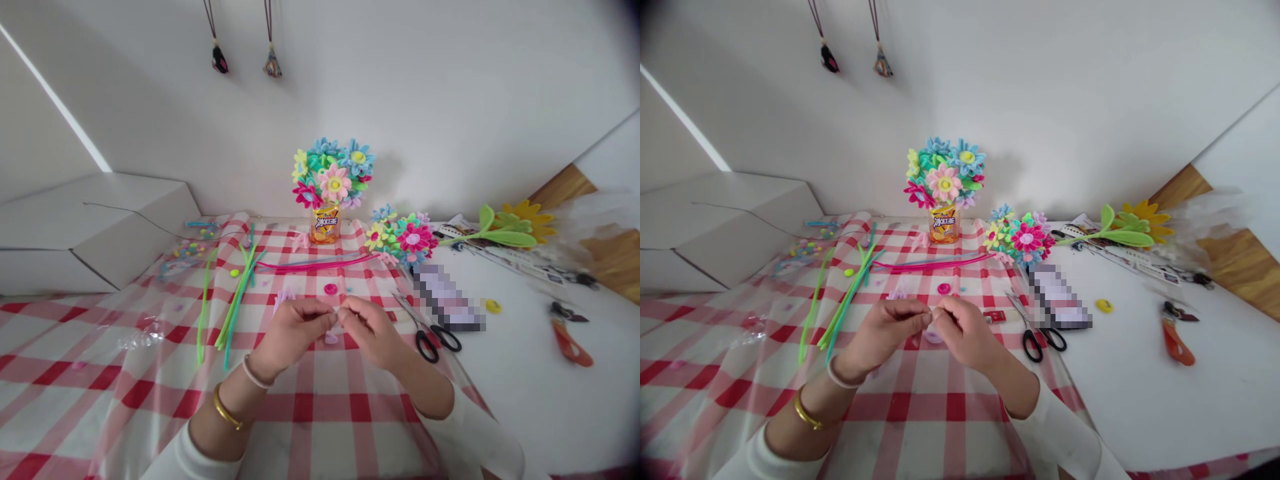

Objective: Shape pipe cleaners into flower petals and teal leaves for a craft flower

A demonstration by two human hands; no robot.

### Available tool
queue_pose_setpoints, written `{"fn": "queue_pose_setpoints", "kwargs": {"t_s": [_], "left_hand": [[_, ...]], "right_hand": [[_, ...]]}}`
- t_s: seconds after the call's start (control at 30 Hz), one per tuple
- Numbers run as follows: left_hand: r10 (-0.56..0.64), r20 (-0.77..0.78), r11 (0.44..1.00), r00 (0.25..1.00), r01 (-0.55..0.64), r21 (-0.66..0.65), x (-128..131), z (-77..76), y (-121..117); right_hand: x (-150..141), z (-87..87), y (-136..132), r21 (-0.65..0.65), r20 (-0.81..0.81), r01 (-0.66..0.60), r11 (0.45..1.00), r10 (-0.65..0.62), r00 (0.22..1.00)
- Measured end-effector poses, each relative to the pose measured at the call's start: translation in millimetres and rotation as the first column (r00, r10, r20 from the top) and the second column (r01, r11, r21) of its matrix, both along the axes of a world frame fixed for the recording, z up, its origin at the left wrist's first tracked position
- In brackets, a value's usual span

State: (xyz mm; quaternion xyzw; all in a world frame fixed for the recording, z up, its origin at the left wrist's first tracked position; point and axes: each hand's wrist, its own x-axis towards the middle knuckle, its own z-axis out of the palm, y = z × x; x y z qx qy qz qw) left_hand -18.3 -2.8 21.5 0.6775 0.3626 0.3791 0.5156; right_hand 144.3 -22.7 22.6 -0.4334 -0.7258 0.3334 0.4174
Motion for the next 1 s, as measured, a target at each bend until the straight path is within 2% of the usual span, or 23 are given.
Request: {"fn": "queue_pose_setpoints", "kwargs": {"t_s": [0.03, 0.1, 0.13, 0.17, 0.2, 0.23, 0.27, 0.3, 0.33, 0.37, 0.43, 0.47, 0.53, 0.6, 0.7, 0.83, 0.87, 0.93, 1.0], "left_hand": [[0.055, -0.077, 0.973, 0.995, -0.036, 0.228, 0, -0.7, -1], [0.171, -0.171, 0.801, 0.970, -0.036, 0.597, 0, -2.0, -2], [0.208, -0.188, 0.718, 0.960, -0.020, 0.696, 0, -2.3, -2], [0.225, -0.189, 0.677, 0.956, -0.013, 0.736, 0, -2.2, -3], [0.221, -0.178, 0.687, 0.959, -0.023, 0.726, 0, -1.7, -3], [0.198, -0.153, 0.744, 0.968, -0.047, 0.666, 1, -0.8, -3], [0.164, -0.111, 0.832, 0.980, -0.077, 0.550, 1, 0.2, -3], [0.125, -0.051, 0.920, 0.991, -0.097, 0.381, 2, 1.3, -4], [0.095, 0.027, 0.978, 0.995, -0.099, 0.183, 3, 2.1, -4], [0.079, 0.112, 0.997, 0.991, -0.078, -0.010, 4, 2.7, -3], [0.077, 0.255, 0.961, 0.964, -0.004, -0.276, 5, 2.7, -3], [0.080, 0.297, 0.938, 0.952, 0.029, -0.344, 5, 2.2, -3], [0.078, 0.328, 0.913, 0.941, 0.065, -0.403, 4, 0.8, -2], [0.072, 0.321, 0.909, 0.944, 0.070, -0.411, 4, -0.6, -2], [0.054, 0.264, 0.934, 0.963, 0.045, -0.354, 4, -1.2, -1], [0.039, 0.111, 0.975, 0.993, -0.013, -0.222, 5, -0.3, -2], [0.040, 0.068, 0.987, 0.997, -0.029, -0.157, 5, -0.2, -2], [0.059, -0.031, 0.996, 0.998, -0.056, 0.066, 5, 0.1, -2], [0.081, -0.105, 0.943, 0.991, -0.043, 0.329, 5, 0.6, -3]], "right_hand": [[-3, -3.1, 1, -0.118, -0.120, 0.003, 0.993, -0.017, 0.993], [-8, -9.1, 2, -0.309, -0.349, -0.072, 0.948, -0.042, 0.936], [-9, -11.2, 3, -0.369, -0.428, -0.125, 0.921, -0.049, 0.902], [-9, -12.3, 3, -0.403, -0.472, -0.167, 0.900, -0.048, 0.881], [-9, -12.2, 4, -0.412, -0.473, -0.186, 0.892, -0.035, 0.880], [-7, -11.0, 4, -0.397, -0.434, -0.175, 0.901, -0.016, 0.901], [-4, -8.7, 4, -0.348, -0.360, -0.138, 0.927, 0.003, 0.933], [-1, -5.8, 4, -0.260, -0.254, -0.081, 0.962, 0.013, 0.967], [3, -2.8, 3, -0.130, -0.137, -0.021, 0.991, 0.003, 0.991], [6, 0.0, 3, 0.021, -0.026, 0.018, 1.000, -0.017, 1.000], [11, 3.9, 3, 0.289, 0.138, 0.024, 0.957, -0.066, 0.988], [12, 4.7, 3, 0.373, 0.198, 0.001, 0.928, -0.080, 0.977], [13, 4.7, 3, 0.442, 0.294, -0.048, 0.896, -0.095, 0.951], [11, 3.5, 3, 0.450, 0.359, -0.062, 0.891, -0.117, 0.926], [7, 1.9, 2, 0.435, 0.391, -0.031, 0.900, -0.157, 0.907], [2, 0.4, 1, 0.316, 0.332, 0.045, 0.948, -0.154, 0.931], [1, -0.3, 1, 0.255, 0.290, 0.071, 0.964, -0.146, 0.946], [0, -2.2, 2, 0.069, 0.161, 0.102, 0.992, -0.112, 0.981], [0, -4.0, 3, -0.182, -0.029, 0.068, 0.981, -0.074, 0.997]]}}
